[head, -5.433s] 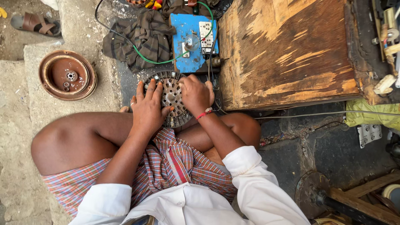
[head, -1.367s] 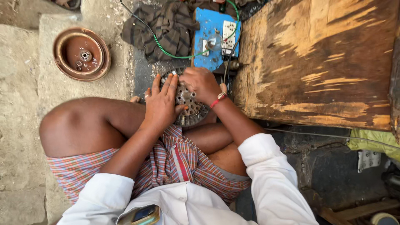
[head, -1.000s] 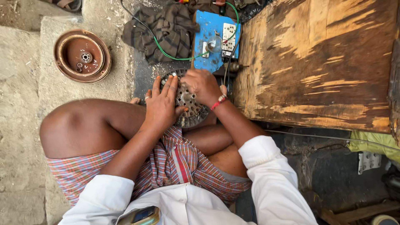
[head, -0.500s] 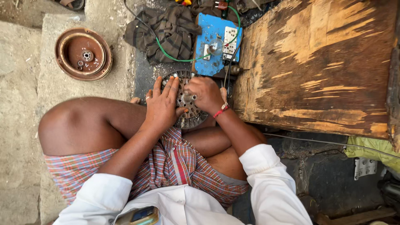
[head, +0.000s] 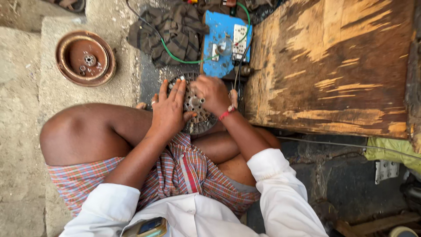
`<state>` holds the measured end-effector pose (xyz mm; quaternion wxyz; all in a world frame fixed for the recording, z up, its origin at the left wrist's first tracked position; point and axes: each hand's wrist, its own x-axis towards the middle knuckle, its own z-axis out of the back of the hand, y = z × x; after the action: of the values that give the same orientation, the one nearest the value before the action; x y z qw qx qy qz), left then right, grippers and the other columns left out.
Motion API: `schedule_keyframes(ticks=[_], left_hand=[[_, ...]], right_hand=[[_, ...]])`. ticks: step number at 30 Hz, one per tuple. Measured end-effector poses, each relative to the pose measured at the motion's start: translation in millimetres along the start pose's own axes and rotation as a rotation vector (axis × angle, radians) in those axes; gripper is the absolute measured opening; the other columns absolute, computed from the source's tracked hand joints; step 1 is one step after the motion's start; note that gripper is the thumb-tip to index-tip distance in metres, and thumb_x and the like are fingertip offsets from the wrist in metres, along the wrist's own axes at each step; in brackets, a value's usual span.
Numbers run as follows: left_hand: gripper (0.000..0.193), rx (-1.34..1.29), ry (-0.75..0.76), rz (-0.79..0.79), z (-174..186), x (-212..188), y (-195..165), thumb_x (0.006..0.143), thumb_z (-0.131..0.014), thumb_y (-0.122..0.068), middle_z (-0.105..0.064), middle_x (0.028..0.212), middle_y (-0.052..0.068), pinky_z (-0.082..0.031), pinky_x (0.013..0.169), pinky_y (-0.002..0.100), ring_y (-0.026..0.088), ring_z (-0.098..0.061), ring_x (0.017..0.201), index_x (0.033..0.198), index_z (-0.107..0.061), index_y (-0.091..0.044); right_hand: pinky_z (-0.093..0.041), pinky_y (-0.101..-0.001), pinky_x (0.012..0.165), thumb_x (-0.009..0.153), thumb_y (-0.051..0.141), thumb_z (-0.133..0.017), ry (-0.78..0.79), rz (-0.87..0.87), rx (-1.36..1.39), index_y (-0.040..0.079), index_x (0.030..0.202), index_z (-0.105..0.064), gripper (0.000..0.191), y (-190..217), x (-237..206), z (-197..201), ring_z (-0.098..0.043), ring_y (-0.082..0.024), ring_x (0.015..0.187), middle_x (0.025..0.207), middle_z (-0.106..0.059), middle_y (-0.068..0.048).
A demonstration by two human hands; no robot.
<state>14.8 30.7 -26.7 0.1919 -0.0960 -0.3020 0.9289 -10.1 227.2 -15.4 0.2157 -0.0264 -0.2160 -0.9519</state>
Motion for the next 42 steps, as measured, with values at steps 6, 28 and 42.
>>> schedule_keyframes(ticks=[6,28,42], left_hand=[[0.111,-0.011,-0.006,-0.003,-1,-1,1,0.069,-0.087,-0.046,-0.041,0.16,0.012,-0.036,0.105,0.07,0.044,-0.029,0.148,0.157,-0.032,-0.007],[0.113,-0.014,-0.008,-0.003,2,-1,-1,0.069,-0.088,-0.046,-0.042,0.158,0.014,-0.036,0.105,0.07,0.044,-0.029,0.148,0.158,-0.03,-0.007],[0.113,-0.015,-0.019,-0.006,1,-1,0,0.068,-0.088,-0.045,-0.043,0.158,0.014,-0.035,0.105,0.069,0.044,-0.029,0.148,0.158,-0.031,-0.007]], right_hand=[[-0.046,-0.0468,0.073,0.094,0.017,-0.069,-0.067,-0.044,0.066,0.012,0.096,-0.071,0.006,-6,4,-5,-0.061,-0.035,0.083,0.087,-0.062,-0.01],[-0.045,-0.0417,0.075,0.075,-0.002,-0.067,0.03,0.131,0.089,0.014,0.093,-0.07,0.025,-11,-5,9,-0.065,-0.028,0.088,0.088,-0.065,-0.004],[-0.045,-0.042,0.076,0.087,0.006,-0.068,0.179,0.202,0.084,0.018,0.093,-0.072,0.014,-16,3,13,-0.064,-0.024,0.087,0.085,-0.061,-0.002]])
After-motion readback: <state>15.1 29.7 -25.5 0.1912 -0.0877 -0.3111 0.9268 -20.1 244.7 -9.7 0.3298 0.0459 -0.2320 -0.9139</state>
